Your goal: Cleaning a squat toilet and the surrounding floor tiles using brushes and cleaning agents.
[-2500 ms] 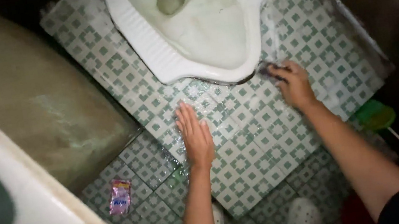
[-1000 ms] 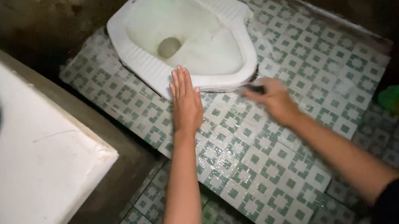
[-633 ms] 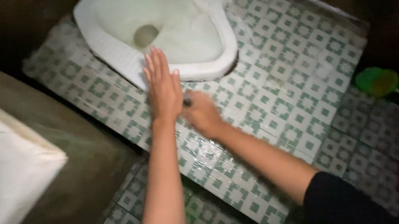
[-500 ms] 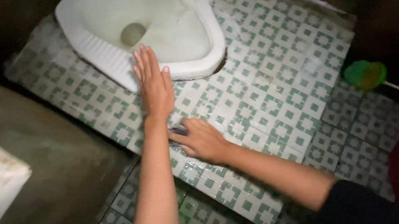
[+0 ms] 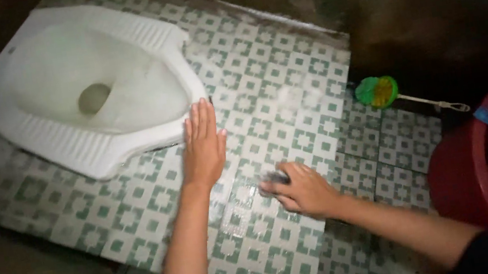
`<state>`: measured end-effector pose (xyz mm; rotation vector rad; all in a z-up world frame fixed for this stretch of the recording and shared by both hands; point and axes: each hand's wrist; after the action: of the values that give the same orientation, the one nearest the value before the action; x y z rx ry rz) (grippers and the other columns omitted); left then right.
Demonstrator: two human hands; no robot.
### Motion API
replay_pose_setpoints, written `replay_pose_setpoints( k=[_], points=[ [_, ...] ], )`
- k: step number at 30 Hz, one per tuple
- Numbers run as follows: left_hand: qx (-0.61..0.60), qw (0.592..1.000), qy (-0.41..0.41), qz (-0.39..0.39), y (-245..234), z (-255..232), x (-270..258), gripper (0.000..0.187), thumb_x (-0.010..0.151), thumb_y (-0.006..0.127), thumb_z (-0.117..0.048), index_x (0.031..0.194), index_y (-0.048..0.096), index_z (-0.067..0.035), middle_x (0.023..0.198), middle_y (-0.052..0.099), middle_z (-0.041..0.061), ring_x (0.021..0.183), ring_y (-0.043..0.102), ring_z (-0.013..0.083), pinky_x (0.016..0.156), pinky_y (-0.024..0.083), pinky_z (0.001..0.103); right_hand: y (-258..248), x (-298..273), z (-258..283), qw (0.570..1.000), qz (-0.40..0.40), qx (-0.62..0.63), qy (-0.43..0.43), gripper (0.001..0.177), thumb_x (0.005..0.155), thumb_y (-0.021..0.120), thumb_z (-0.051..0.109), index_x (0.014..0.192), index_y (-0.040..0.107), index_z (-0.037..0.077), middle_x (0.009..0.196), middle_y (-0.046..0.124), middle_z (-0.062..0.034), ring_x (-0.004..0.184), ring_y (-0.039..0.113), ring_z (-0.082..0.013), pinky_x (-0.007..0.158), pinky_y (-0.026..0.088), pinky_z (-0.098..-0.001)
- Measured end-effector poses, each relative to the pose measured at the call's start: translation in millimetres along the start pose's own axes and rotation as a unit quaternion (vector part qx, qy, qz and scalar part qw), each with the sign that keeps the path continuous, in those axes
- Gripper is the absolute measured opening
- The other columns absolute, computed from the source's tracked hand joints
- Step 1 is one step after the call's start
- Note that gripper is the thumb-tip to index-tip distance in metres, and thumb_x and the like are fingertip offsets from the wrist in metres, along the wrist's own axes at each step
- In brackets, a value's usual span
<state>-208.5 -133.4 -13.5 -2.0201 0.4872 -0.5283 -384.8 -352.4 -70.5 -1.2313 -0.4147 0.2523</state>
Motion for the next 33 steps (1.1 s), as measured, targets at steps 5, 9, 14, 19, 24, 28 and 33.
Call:
replay_pose_setpoints(
  k=[5,9,14,19,24,28,33],
  points=[
    [0.060,0.997,0.037,0.029,27,-20,5,0.060,0.109,0.037,-0.030,0.161,0.024,-0.003,0.169,0.019,0.018,0.156,0.015,0.0313,0.127,0.009,0.049,-91,52,-130,0.915,0.026,0.054,0.398,0.034,0.098,0.060,0.032,0.126,0.063,0.012,0.110,0.061,-0.0232,0.098,0.064,-0.0400,0.079,0.053,-0.0509],
    [0.030,0.992,0.038,0.118,36,-49,10,0.063,0.109,0.032,-0.034,0.162,0.018,-0.004,0.170,0.011,0.016,0.158,0.008,0.0281,0.127,0.005,0.047,-28,65,-280,0.911,-0.173,-0.153,0.343,0.037,0.097,0.059,0.038,0.132,0.063,0.028,0.107,0.058,-0.0147,0.106,0.061,-0.0372,0.084,0.054,-0.0511],
    [0.030,0.988,0.082,0.126,68,-78,25,0.062,0.109,0.033,-0.032,0.161,0.019,-0.003,0.170,0.012,0.016,0.157,0.009,0.0298,0.126,0.008,0.048,-51,51,-146,0.911,-0.139,0.132,0.365,0.025,0.102,0.051,0.050,0.114,0.057,0.029,0.096,0.060,-0.0090,0.089,0.062,-0.0307,0.077,0.050,-0.0427],
    [0.035,0.978,0.126,0.161,100,-111,25,0.060,0.110,0.033,-0.031,0.161,0.021,-0.003,0.170,0.013,0.016,0.157,0.011,0.0292,0.126,0.009,0.048,-7,8,-204,0.903,-0.241,0.053,0.352,0.033,0.103,0.053,0.020,0.134,0.061,0.010,0.112,0.046,-0.0234,0.106,0.051,-0.0503,0.092,0.043,-0.0543],
    [0.054,0.971,0.139,0.188,123,-145,37,0.061,0.110,0.034,-0.032,0.161,0.021,-0.002,0.169,0.017,0.017,0.156,0.013,0.0306,0.125,0.010,0.050,18,4,-182,0.744,-0.426,0.280,0.432,0.044,0.110,0.032,0.019,0.151,0.036,0.003,0.144,0.042,-0.0315,0.136,0.038,-0.0509,0.119,0.026,-0.0579],
    [0.080,0.963,0.161,0.201,156,-171,53,0.060,0.111,0.032,-0.035,0.162,0.021,-0.005,0.170,0.014,0.014,0.157,0.011,0.0266,0.127,0.009,0.046,106,-31,-123,0.642,-0.438,0.409,0.478,0.046,0.112,0.033,0.025,0.149,0.033,-0.004,0.146,0.039,-0.0343,0.141,0.035,-0.0526,0.121,0.024,-0.0578],
    [0.047,0.974,0.107,0.194,177,-194,77,0.059,0.112,0.026,-0.036,0.163,0.018,-0.007,0.171,0.008,0.012,0.158,0.006,0.0243,0.127,0.002,0.044,90,-14,-164,0.584,-0.409,0.486,0.505,0.052,0.108,0.035,0.035,0.150,0.040,0.006,0.148,0.047,-0.0264,0.141,0.043,-0.0439,0.121,0.029,-0.0511]
  ],
)
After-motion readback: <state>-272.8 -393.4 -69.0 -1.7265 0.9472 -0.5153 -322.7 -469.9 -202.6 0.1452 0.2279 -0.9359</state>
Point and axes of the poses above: each hand's wrist, its own x-axis towards the middle knuckle, its own y-axis out of the palm, z = x × y
